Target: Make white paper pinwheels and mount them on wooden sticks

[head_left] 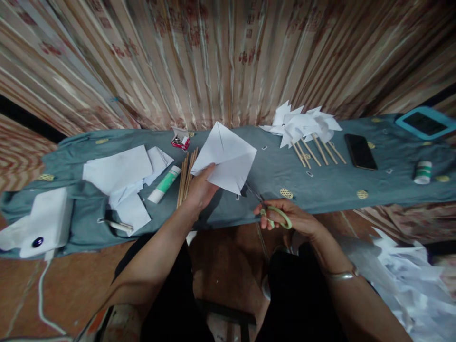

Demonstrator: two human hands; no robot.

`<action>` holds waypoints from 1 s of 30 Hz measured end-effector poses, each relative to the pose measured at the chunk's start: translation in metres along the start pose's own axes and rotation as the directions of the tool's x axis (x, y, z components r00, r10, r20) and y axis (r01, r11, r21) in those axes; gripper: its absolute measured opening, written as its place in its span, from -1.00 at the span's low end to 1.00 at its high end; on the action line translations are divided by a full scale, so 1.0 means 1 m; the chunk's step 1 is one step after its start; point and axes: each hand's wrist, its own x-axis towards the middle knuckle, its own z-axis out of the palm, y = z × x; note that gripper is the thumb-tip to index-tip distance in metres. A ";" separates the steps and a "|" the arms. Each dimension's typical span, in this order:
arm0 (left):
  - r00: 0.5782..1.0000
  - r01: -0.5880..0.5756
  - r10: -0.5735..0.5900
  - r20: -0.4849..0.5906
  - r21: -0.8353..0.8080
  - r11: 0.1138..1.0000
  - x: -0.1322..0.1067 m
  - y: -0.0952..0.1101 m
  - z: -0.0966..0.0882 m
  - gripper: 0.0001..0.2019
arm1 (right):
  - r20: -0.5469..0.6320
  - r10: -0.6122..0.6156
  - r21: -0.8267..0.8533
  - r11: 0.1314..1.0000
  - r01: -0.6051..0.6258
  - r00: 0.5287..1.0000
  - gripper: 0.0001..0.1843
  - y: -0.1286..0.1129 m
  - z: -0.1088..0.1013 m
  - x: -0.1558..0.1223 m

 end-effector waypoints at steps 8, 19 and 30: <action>0.983 0.152 -0.159 0.096 0.080 0.985 -0.007 -0.007 -0.002 -0.79 | -0.558 -0.185 -0.028 0.979 0.204 0.809 -0.47 0.002 -0.035 -0.004; 0.948 0.270 -0.296 0.114 0.202 0.942 -0.021 -0.031 0.000 -0.79 | -0.551 -0.277 -0.102 0.959 0.265 0.787 -0.46 -0.015 -0.036 0.011; 0.945 0.276 -0.306 0.119 0.220 0.936 -0.019 -0.033 -0.001 -0.73 | -0.494 -0.214 -0.011 0.971 0.240 0.843 -0.50 -0.011 -0.029 0.022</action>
